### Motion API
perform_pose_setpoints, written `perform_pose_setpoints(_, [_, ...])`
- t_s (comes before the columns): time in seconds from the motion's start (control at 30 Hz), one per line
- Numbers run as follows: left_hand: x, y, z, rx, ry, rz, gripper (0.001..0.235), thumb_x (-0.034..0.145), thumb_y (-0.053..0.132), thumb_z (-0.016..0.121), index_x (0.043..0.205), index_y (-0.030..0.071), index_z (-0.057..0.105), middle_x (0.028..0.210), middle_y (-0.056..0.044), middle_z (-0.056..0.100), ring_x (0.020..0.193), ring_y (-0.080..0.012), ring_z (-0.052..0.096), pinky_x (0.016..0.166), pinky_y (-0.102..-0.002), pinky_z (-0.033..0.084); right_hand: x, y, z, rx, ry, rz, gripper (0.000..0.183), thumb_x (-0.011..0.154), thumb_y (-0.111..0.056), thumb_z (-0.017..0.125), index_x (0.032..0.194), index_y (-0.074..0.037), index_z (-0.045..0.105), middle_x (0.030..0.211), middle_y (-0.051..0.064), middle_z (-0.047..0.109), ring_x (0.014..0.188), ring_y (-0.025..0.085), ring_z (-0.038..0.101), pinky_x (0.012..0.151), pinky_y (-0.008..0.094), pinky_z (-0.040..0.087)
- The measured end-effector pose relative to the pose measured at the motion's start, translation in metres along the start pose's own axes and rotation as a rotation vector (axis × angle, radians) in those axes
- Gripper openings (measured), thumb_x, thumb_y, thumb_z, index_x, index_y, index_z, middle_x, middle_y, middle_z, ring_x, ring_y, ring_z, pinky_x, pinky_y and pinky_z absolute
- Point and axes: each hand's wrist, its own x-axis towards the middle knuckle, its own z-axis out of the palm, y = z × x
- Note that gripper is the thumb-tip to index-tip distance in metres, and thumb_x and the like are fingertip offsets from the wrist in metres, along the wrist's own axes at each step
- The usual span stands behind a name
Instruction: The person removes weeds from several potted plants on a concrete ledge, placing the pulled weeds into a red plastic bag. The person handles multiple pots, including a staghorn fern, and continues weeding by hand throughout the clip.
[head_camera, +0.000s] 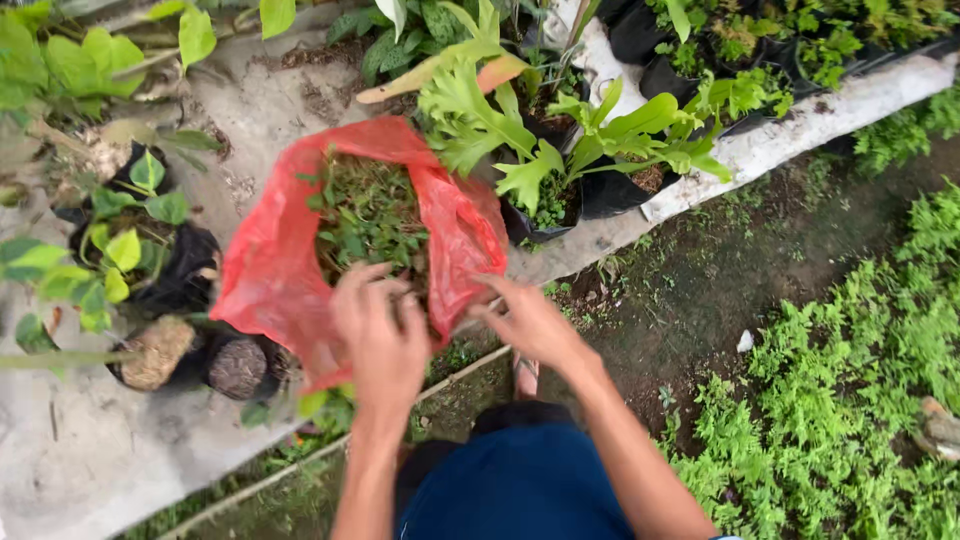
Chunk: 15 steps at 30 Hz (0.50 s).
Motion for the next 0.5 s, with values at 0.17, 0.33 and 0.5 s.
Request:
perform_pose_setpoints(0.17, [-0.015,0.069,0.101,-0.196,-0.206,-0.069,0.019,0.089,0.005,0.064,0.107,0.000,0.063,0.119,-0.017,0.062,0.119,-0.0368,0.056,0.102,-0.049,0.041,-0.014,0.106,-0.087,-0.138,-0.061,0.040,0.039,0.094,-0.027,0.067,0.127,-0.008,0.069,0.100,0.015,0.078,0.086,0.030,0.077,0.078,0.042,0.059])
perform_pose_setpoints(0.33, [-0.035,0.085,0.152,-0.154,-0.262,-0.148,0.020,0.093,0.007,0.062,0.111,-0.002,0.063,0.113,-0.020,0.064,0.114,-0.0401,0.058,0.100,-0.048,0.045,0.004,0.207,-0.139,-0.207,-0.287,0.224,0.045,0.097,-0.028,0.059,0.138,-0.010,0.062,0.089,0.019,0.079,0.084,0.029,0.079,0.081,0.041,0.060])
perform_pose_setpoints(0.5, [-0.044,0.107,0.163,-0.111,-0.269,-0.253,0.019,0.094,0.007,0.061,0.110,-0.002,0.064,0.108,-0.022,0.065,0.109,-0.0409,0.059,0.097,-0.049,0.046,0.090,0.252,-0.131,-0.076,-0.349,-0.200,0.048,0.101,-0.021,0.052,0.147,-0.006,0.051,0.115,0.018,0.077,0.105,0.029,0.074,0.091,0.042,0.056])
